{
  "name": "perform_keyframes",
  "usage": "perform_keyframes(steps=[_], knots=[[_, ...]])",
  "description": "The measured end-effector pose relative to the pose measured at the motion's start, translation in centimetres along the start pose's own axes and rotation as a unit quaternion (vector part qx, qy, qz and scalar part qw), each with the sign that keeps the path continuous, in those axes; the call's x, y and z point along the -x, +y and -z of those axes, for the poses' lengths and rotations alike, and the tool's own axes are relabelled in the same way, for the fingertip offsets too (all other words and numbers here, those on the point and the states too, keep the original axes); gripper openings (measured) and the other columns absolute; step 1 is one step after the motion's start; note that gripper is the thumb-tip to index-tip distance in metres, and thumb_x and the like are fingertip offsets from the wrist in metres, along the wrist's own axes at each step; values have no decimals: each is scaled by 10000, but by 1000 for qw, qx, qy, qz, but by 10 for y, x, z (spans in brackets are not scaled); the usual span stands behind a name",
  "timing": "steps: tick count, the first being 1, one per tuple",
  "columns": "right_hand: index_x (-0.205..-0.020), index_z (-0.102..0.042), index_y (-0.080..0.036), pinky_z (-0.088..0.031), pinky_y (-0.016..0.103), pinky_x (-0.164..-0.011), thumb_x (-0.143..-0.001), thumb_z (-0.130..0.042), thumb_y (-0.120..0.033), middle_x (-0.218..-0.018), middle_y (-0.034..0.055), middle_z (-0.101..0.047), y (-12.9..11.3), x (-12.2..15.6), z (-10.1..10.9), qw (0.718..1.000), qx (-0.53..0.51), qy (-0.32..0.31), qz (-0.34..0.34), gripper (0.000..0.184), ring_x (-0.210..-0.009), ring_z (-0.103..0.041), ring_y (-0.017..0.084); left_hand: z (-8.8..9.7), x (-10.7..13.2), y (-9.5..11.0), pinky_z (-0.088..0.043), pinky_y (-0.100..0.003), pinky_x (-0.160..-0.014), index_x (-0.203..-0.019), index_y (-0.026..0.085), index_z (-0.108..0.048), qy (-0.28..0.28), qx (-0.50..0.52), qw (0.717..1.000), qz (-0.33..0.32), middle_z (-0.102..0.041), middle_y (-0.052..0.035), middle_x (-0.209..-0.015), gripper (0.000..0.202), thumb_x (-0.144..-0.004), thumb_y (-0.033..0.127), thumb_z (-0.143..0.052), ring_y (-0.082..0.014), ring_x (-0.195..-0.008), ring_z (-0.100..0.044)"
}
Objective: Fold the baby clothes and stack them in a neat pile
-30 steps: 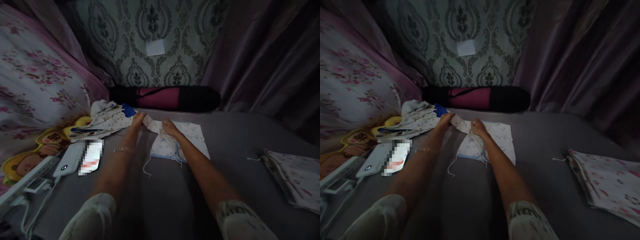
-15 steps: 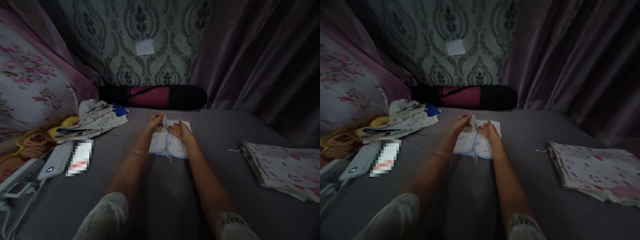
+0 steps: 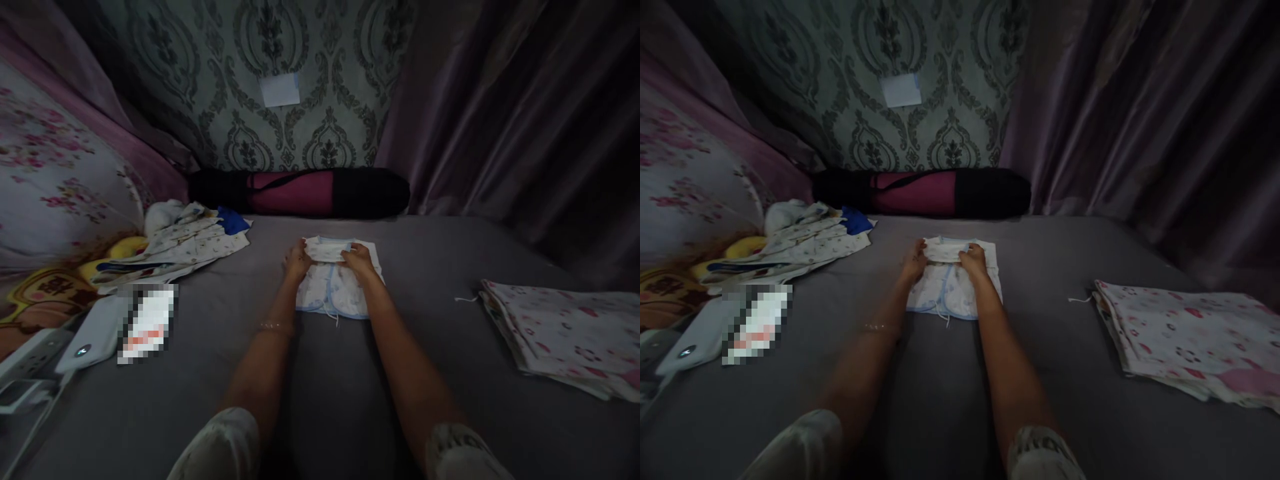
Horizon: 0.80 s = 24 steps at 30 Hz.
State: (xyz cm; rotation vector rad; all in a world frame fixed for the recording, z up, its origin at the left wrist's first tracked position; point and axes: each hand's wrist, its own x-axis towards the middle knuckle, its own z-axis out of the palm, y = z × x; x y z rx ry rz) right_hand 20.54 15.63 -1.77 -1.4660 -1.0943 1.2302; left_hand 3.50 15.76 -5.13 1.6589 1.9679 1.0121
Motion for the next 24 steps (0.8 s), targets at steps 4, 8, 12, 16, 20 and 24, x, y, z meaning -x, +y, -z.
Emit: perform_keyframes(steps=[4,8,12,16,20,24], knots=[[-1359,-489,-109,-472,326,-945,-847,-429,-136,-1172,129,-669,1,2,7,962,263,48,63,516,-1087,-623,246,-2,12,6,-302,-529,-1053,-1362,237,-485,-4,-69,998,-11,-606,-118,-1313,561,-826,77,-446,-308,-1283,-453],[-1405,-425,-112,-414,350,-972,-865,-397,-117,-1240,165,-621,0,13,5,904,410,63,102,541,-1156,-570,272,2,16,8,-283,-507,-1066,-1402,228,-445,-29,-93,995,-29,-588,-131,-1327,532,-877,140,-455,-299,-1317,-422],[-1410,-410,-59,-364,382,-1012,-850,-375,-69,-1357,207,-521,2,21,-1,865,471,99,146,561,-1223,-494,294,8,16,13,-271,-462,-1094,-1379,224,-469,2,-79,995,-64,-539,-126,-1387,479,-905,155,-439,-268,-1324,-436],[-1453,-373,-77,-203,450,-1119,-903,-307,-84,-1543,172,-317,5,22,-7,815,517,108,238,554,-1385,-297,295,8,14,27,-280,-424,-1111,-1351,163,-493,-9,-85,987,-134,-543,-142,-1384,456,-907,115,-404,-251,-1299,-474],[-1467,-389,-134,-54,489,-1167,-989,-264,-246,-1557,100,-330,12,21,-16,787,542,34,295,507,-1449,-184,273,0,15,36,-199,-461,-1168,-1386,148,-465,-38,-165,971,-169,-473,-127,-1463,456,-948,152,-338,-240,-1389,-370],[-1469,-405,-176,-86,540,-1163,-998,-257,-325,-1557,64,-338,21,20,-20,791,555,-17,257,516,-1455,-190,284,-9,19,32,-142,-535,-1174,-1443,128,-413,-100,-259,952,-126,-368,-131,-1533,511,-1004,333,-250,-296,-1452,-242]])
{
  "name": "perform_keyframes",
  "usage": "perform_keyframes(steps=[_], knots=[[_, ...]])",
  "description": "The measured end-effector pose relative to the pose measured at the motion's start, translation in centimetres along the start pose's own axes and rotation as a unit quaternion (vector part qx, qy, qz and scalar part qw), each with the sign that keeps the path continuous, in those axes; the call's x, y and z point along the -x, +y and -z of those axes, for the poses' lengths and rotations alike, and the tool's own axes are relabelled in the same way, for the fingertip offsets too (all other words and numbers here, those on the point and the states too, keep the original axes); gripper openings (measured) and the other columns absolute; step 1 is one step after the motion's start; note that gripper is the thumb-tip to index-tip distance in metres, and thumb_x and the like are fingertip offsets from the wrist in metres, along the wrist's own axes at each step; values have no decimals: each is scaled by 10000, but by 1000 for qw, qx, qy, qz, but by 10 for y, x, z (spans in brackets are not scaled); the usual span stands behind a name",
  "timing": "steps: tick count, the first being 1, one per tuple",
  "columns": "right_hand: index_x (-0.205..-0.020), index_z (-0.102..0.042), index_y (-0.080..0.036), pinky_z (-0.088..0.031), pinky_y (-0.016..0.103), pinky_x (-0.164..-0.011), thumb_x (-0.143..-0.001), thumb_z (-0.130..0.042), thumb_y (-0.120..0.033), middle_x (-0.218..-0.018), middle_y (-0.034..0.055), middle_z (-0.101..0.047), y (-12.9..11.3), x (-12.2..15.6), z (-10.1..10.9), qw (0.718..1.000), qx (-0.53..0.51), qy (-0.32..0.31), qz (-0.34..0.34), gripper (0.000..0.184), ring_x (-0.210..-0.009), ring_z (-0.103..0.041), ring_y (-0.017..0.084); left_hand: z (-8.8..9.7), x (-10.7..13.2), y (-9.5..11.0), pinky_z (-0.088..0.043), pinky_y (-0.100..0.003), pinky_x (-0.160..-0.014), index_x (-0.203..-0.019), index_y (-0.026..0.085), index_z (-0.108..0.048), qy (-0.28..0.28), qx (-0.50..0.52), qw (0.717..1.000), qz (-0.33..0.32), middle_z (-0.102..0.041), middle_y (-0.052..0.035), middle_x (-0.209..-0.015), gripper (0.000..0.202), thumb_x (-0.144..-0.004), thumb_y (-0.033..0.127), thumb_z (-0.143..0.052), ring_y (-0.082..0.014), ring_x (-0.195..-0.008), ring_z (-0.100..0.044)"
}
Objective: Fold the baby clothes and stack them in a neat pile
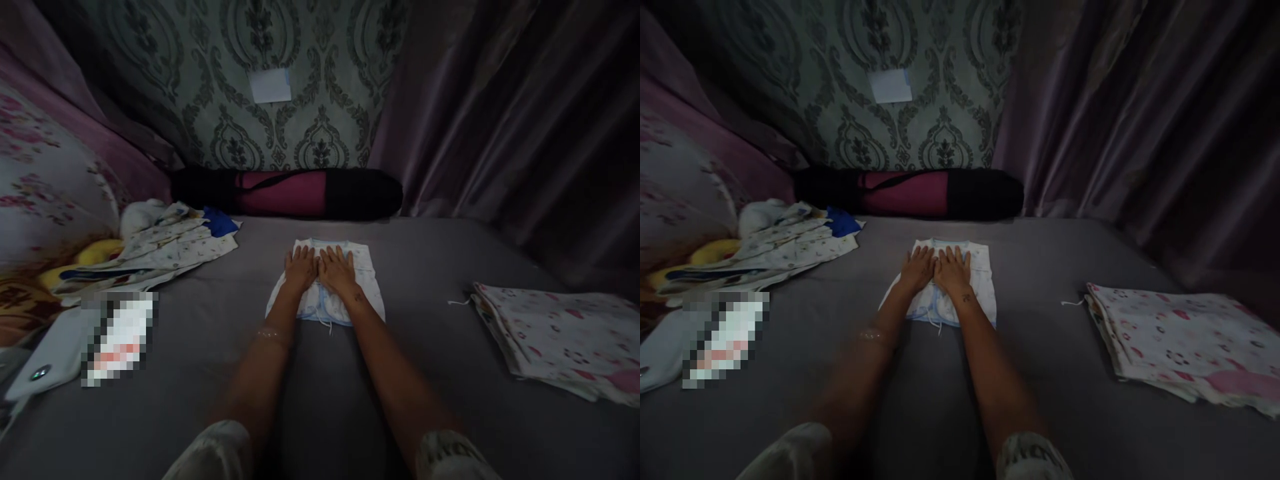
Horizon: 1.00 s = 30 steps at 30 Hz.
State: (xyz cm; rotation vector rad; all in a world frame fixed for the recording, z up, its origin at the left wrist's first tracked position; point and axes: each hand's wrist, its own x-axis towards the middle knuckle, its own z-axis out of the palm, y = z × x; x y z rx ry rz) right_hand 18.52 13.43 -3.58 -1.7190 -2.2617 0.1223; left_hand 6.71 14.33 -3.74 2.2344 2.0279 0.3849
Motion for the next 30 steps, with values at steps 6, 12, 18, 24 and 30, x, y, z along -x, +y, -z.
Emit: perform_keyframes(steps=[6,12,18,24,30], knots=[[-1489,-376,-224,-130,543,-1164,-993,-244,-333,-1566,19,-317,2,2,-3,999,2,-38,-23,525,-1462,-184,263,-4,1,-2,-159,-542,-1166,-1488,168,-346,-42,-36,998,16,-273,-103,-1580,551,-1011,388,-180,-288,-1471,-187],[-1500,-350,-214,-112,540,-1164,-1003,-197,-346,-1571,33,-308,3,1,3,999,-14,-47,-23,537,-1461,-187,255,0,0,-2,-167,-567,-1157,-1468,152,-377,-24,-23,999,9,-307,-120,-1564,560,-1010,408,-181,-297,-1464,-208],[-1511,-328,-186,-30,611,-1137,-1007,-198,-392,-1589,99,-250,15,-2,1,993,11,3,-121,560,-1469,-116,321,-4,-1,-7,-156,-573,-1159,-1466,128,-385,13,-36,999,29,-321,-156,-1552,602,-1002,449,-173,-320,-1455,-228],[-1505,-348,-197,-31,624,-1129,-999,-196,-409,-1581,108,-270,19,0,-9,991,3,-4,-137,569,-1462,-137,335,-11,-2,-9,-153,-575,-1156,-1475,134,-377,-2,-40,998,41,-305,-154,-1559,610,-996,461,-191,-335,-1458,-210],[-1522,-297,-177,-23,621,-1137,-1000,-165,-409,-1597,116,-219,19,-3,5,989,-20,-49,-141,587,-1471,-111,319,2,2,-11,-175,-575,-1147,-1474,101,-353,-19,-16,999,30,-268,-180,-1568,609,-1005,455,-195,-335,-1460,-195]])
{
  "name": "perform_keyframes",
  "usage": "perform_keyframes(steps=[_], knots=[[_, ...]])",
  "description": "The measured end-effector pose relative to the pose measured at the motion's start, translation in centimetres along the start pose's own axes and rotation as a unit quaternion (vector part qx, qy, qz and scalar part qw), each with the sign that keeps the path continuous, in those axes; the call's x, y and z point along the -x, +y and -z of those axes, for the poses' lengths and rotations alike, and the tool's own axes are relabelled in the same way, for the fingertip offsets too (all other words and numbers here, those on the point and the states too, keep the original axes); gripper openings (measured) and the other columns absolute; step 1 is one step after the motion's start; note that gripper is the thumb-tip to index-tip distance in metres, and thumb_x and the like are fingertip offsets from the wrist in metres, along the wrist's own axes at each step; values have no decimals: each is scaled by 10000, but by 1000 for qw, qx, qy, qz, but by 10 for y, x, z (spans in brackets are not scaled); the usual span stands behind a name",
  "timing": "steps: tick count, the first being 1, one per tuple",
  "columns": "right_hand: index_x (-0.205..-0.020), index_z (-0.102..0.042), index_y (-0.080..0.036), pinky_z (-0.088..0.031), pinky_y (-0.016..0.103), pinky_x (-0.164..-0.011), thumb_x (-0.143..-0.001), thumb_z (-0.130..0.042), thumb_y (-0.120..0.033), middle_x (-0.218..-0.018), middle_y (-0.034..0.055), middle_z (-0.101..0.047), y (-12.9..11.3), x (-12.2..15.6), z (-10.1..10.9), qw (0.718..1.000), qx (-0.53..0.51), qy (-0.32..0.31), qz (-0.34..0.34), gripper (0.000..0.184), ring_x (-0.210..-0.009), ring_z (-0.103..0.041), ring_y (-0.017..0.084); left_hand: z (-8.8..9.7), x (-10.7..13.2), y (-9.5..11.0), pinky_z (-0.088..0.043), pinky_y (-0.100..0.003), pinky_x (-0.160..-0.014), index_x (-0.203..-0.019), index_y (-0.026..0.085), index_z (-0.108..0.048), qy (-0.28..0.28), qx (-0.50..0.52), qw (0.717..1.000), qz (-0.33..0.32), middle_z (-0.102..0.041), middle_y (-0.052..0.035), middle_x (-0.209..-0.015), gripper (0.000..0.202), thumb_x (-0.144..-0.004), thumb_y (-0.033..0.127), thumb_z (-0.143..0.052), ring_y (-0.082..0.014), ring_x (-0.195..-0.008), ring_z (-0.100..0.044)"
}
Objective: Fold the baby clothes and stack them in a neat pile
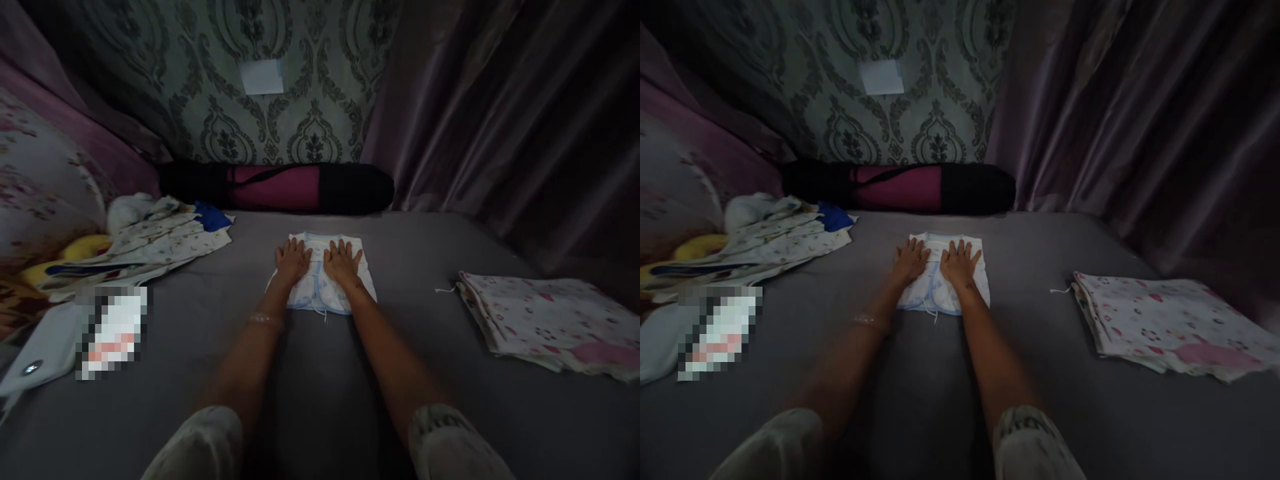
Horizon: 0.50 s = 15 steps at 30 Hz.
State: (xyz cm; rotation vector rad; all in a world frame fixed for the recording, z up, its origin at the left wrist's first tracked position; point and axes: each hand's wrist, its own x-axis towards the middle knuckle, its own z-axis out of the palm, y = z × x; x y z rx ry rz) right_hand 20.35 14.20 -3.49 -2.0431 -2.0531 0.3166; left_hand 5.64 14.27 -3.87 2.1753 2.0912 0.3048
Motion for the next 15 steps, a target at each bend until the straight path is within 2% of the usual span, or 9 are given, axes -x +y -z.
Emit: perform_keyframes(steps=[3,6,10,12,15], knots=[[-1546,-205,-161,-25,603,-1148,-1003,-114,-408,-1619,109,-121,4,7,17,999,-11,-39,9,603,-1484,-57,288,14,9,-6,-136,-585,-1154,-1478,98,-329,-2,-13,999,-44,-235,-189,-1578,620,-1002,474,-202,-319,-1470,-171],[-1545,-192,-124,-2,533,-1175,-1001,-145,-396,-1621,96,-116,8,32,27,996,13,-35,87,609,-1489,-39,243,24,30,-14,-97,-571,-1170,-1477,111,-332,-29,-42,992,-116,-234,-171,-1583,607,-995,469,-239,-288,-1478,-155],[-1531,-234,-89,-44,483,-1188,-999,-175,-393,-1612,100,-149,8,77,19,980,25,-76,180,616,-1486,-91,231,23,66,-18,-102,-515,-1188,-1486,112,-325,-86,-45,978,-187,-252,-145,-1581,615,-996,466,-217,-247,-1479,-165],[-1527,-254,-100,-61,486,-1185,-1000,-183,-389,-1610,96,-159,5,91,11,979,29,-71,189,605,-1483,-107,236,18,80,-18,-99,-492,-1193,-1503,119,-296,-99,-40,977,-187,-237,-130,-1587,622,-999,467,-184,-232,-1482,-154],[-1520,-286,-127,-69,487,-1181,-999,-215,-378,-1608,84,-178,2,98,3,981,41,-43,186,582,-1478,-130,240,10,89,-17,-96,-474,-1196,-1518,139,-269,-88,-39,980,-177,-212,-105,-1595,610,-1002,448,-169,-222,-1485,-140]])
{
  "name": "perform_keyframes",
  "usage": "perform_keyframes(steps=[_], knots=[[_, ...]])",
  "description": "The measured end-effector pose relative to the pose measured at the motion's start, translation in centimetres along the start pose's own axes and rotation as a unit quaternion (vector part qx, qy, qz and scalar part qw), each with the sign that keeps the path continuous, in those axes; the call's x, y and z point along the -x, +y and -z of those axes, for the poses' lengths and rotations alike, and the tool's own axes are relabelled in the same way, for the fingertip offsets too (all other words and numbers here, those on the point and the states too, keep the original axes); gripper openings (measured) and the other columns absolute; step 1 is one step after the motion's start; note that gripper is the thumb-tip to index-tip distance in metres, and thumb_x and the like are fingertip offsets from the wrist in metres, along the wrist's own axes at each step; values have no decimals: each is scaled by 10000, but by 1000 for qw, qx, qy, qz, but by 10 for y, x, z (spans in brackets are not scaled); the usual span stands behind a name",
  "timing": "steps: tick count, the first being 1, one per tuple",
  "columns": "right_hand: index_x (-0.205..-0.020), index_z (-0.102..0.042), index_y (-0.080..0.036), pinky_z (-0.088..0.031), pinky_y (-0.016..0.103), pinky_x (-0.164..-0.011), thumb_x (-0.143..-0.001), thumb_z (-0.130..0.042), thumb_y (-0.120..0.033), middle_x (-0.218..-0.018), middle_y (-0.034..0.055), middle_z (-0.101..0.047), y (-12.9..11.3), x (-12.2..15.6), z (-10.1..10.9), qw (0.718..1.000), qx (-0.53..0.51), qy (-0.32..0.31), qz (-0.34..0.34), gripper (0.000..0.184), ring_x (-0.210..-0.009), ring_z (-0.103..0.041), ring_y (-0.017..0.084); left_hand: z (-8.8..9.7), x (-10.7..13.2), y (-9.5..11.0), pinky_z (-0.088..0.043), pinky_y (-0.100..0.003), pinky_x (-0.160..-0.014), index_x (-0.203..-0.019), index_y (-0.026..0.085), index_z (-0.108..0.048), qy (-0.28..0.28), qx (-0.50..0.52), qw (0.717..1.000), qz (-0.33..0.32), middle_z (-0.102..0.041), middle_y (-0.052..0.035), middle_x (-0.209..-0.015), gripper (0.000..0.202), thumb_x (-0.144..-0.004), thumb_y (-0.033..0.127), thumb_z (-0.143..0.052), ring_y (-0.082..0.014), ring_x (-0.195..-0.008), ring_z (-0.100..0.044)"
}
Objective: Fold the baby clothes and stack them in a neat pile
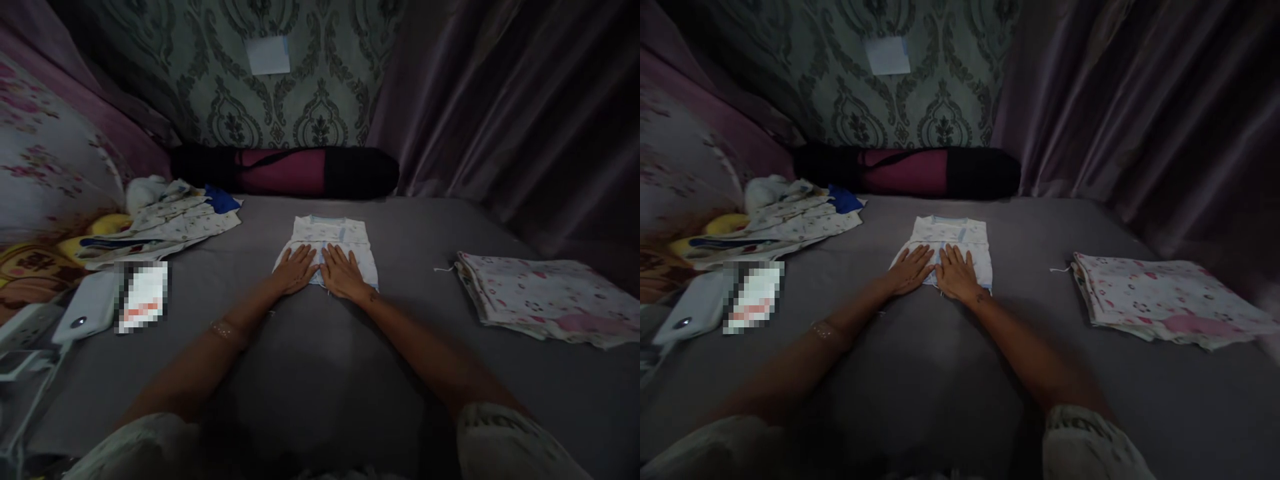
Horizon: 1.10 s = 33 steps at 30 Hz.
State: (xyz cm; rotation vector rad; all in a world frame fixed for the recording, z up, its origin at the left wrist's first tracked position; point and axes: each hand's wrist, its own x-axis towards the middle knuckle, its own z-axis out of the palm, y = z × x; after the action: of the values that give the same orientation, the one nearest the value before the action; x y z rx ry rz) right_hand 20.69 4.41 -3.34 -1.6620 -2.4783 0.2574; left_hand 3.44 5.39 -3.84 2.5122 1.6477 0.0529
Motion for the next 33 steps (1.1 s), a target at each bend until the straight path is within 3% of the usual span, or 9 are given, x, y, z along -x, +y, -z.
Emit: perform_keyframes(steps=[4,10,13,17,20,23,28,33], knots=[[-1520,-288,-140,-76,498,-1178,-1000,-226,-378,-1607,79,-182,0,-5,-3,1000,4,3,-5,576,-1475,-139,244,-4,-3,-2,-101,-481,-1193,-1519,170,-273,7,-1,1000,0,-203,-91,-1600,591,-1000,441,-191,-222,-1484,-146],[-1535,-238,-140,-67,524,-1174,-1007,-204,-385,-1614,86,-147,2,-1,9,999,-21,-34,-6,583,-1482,-114,243,6,2,5,-109,-501,-1188,-1512,136,-275,3,-8,1000,12,-185,-123,-1604,593,-999,429,-226,-247,-1486,-133],[-1534,-237,-127,-55,528,-1176,-1008,-188,-388,-1615,92,-141,2,17,14,999,-16,-22,25,589,-1484,-98,247,8,18,11,-132,-475,-1190,-1488,149,-330,32,-12,999,-33,-261,-125,-1583,562,-1002,417,-243,-236,-1476,-183],[-1527,-258,-106,-81,490,-1185,-1005,-199,-375,-1602,101,-198,0,40,7,997,3,-14,77,590,-1477,-140,240,-1,38,12,-214,-415,-1175,-1474,143,-350,24,17,996,-81,-341,-131,-1548,577,-1004,458,-242,-223,-1447,-270],[-1529,-252,-107,-88,486,-1185,-1003,-231,-362,-1598,103,-217,-3,43,2,997,14,-11,78,585,-1469,-166,250,-7,41,10,-230,-438,-1168,-1468,127,-356,30,21,995,-93,-337,-153,-1545,575,-1002,454,-271,-248,-1437,-284],[-1526,-271,-132,-136,504,-1169,-1011,-230,-384,-1595,111,-227,-2,42,6,996,8,-26,83,575,-1460,-189,271,-6,40,7,-309,-415,-1125,-1424,134,-424,61,9,992,-106,-420,-176,-1472,537,-990,438,-339,-263,-1363,-385],[-1449,-425,-163,-283,438,-1098,-976,-413,-363,-1499,140,-396,24,58,24,994,30,39,96,513,-1362,-335,281,9,53,-12,-436,-396,-992,-1317,178,-528,97,-10,988,-120,-565,-140,-1242,408,-974,352,-392,-254,-1142,-532],[-1199,-627,-173,-383,393,-989,-943,-494,-249,-1224,120,-582,69,75,32,994,48,52,87,298,-1110,-501,251,14,67,-36,-454,-405,-948,-1215,183,-592,71,-46,990,-112,-603,-126,-1201,352,-977,277,-351,-249,-1085,-567]])
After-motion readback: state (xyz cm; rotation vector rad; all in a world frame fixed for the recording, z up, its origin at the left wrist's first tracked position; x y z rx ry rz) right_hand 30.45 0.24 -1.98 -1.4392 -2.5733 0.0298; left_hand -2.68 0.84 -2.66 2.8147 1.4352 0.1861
